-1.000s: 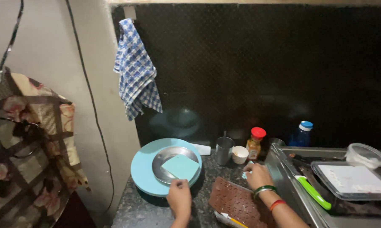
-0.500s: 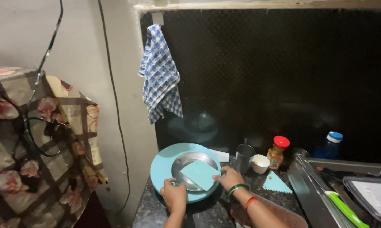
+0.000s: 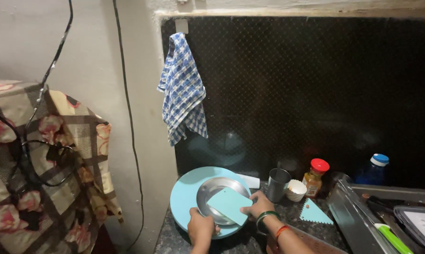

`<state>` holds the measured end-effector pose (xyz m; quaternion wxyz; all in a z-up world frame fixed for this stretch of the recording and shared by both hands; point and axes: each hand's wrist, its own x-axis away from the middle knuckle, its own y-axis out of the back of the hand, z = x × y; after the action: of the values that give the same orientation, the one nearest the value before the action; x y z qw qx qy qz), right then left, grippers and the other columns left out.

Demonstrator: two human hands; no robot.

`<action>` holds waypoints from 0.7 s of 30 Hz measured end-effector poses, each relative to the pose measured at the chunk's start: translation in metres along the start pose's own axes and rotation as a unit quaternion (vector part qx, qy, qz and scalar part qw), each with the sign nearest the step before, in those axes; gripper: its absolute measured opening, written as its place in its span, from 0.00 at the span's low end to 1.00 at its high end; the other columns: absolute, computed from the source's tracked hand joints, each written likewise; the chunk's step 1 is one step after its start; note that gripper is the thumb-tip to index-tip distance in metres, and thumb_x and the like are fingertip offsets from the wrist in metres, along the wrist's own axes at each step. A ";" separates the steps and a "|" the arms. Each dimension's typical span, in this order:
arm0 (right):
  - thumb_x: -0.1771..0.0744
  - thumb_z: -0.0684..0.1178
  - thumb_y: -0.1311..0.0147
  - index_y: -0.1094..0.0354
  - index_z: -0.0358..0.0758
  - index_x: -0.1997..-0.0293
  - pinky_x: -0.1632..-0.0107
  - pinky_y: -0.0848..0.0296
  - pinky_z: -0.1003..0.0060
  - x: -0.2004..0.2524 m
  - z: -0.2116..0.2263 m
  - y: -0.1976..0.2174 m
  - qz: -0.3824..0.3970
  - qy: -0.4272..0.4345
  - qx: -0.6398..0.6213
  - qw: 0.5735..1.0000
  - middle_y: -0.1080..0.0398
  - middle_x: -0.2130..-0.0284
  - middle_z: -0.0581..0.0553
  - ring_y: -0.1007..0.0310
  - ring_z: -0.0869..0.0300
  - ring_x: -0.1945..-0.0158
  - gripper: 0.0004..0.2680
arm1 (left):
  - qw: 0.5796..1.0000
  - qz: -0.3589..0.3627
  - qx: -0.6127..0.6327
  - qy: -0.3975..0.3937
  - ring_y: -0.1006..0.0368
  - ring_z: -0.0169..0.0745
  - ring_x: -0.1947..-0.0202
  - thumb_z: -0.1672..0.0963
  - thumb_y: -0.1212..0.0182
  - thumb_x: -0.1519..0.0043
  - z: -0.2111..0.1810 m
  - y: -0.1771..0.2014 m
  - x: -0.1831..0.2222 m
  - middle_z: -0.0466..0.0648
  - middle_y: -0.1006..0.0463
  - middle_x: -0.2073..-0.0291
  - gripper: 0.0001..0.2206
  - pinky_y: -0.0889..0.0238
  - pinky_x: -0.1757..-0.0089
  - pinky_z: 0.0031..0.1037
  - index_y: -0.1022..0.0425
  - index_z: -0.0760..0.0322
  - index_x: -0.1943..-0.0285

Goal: The person removes chocolate letters from a mold, wipes a metal spatula with a cloth, and then uses the spatula to cut a strip of white material.

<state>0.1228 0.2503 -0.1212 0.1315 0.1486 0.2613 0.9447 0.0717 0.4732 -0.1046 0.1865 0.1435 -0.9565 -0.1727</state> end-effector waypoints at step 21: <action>0.35 0.36 0.46 0.27 0.28 0.55 0.80 0.38 0.72 0.015 -0.072 0.029 0.131 0.113 -0.482 0.859 0.28 0.71 0.46 0.34 0.66 0.78 0.06 | 0.878 -0.120 -0.224 -0.406 0.63 0.56 0.24 0.40 0.61 0.34 -0.075 -0.084 0.066 0.53 0.52 0.24 0.36 0.71 0.35 0.55 0.52 0.65 0.23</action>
<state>0.0792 0.1982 -0.1619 0.0316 -0.0079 -0.2356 0.9713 0.0614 0.3547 -0.0514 -0.2128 0.1284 -0.8594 -0.4468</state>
